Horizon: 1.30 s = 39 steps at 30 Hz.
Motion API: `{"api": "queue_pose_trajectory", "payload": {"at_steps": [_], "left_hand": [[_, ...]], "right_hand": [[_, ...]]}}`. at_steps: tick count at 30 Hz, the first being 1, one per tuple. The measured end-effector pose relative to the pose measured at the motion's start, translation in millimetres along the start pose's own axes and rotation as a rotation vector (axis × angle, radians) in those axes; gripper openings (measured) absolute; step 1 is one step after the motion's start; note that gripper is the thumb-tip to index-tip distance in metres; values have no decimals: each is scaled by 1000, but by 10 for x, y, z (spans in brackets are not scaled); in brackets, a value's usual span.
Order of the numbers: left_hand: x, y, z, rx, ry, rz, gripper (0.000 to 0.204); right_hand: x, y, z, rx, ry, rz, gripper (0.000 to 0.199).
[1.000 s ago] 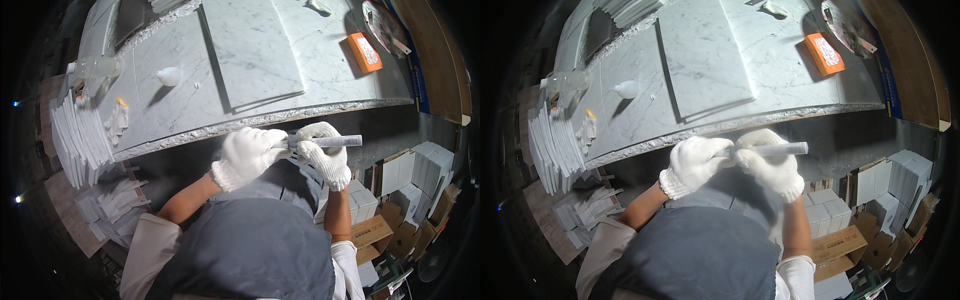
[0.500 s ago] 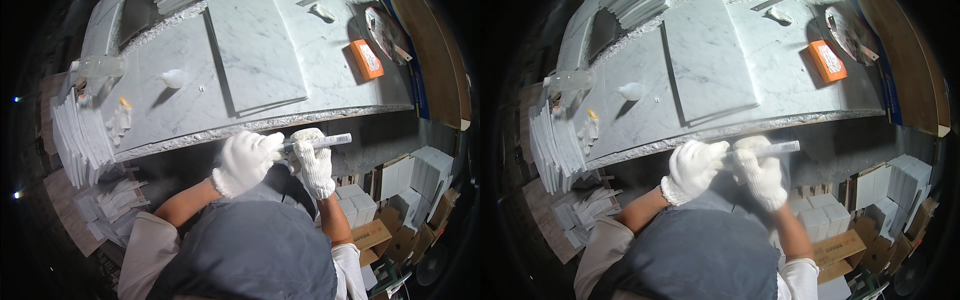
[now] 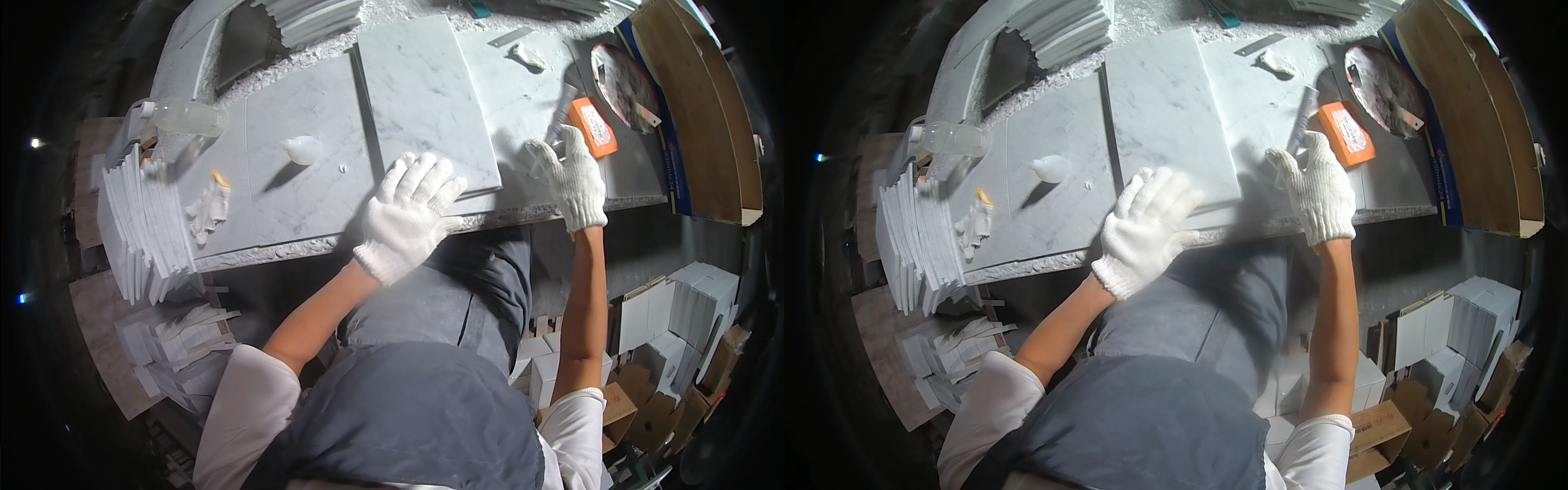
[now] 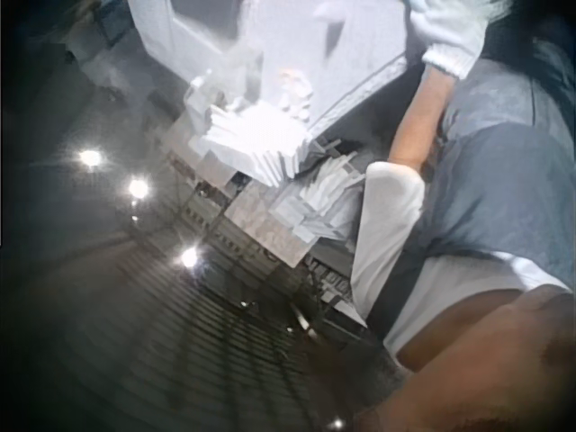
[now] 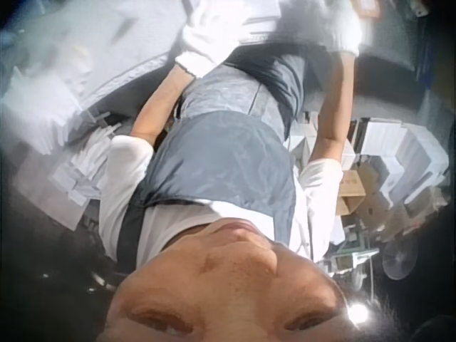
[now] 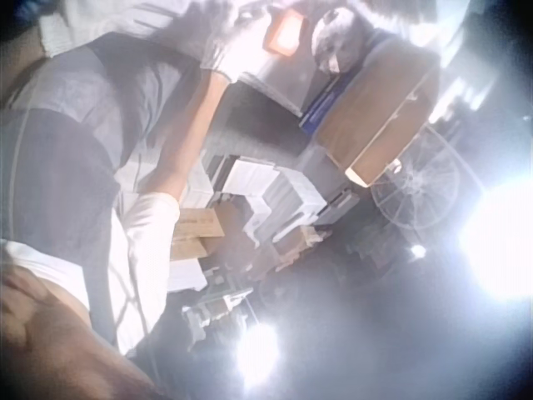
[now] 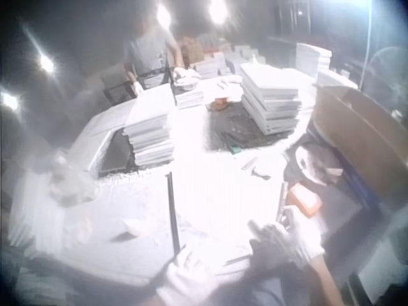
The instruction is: The person repeatedly scrapes the edges of white marble tiles with a metal scraper, then wipes the surfaces with a cloth. The person stacks the finished tiles on a pile on the table.
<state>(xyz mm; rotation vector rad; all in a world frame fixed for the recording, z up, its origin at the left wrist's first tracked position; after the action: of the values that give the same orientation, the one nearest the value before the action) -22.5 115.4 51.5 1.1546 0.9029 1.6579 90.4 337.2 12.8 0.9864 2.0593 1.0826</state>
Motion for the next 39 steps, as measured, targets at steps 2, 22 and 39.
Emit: {"api": "queue_pose_trajectory", "payload": {"at_steps": [2, 22, 39], "left_hand": [[-30, -14, -87, 50, 27, 7, 46], [109, -16, -358, 179, 86, 44, 56], [61, 288, -335, -46, 157, 31, 27]], "right_hand": [[49, -42, -38, -58, 81, 92, 69], [-854, -591, -222, 390, 48, -75, 52], [-840, -498, -435, 298, 209, 91, 53]]}}
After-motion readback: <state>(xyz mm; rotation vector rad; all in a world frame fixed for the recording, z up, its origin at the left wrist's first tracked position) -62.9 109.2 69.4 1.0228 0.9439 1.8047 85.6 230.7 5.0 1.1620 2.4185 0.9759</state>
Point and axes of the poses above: each hand's wrist, its own x-axis towards the middle knuckle, its own y-axis out of the back of the hand, z = x × y, the point moved 10 cm from there along x, towards the middle knuckle, and after that the axes turned 10 degrees about -x, right-handed, at the moved point
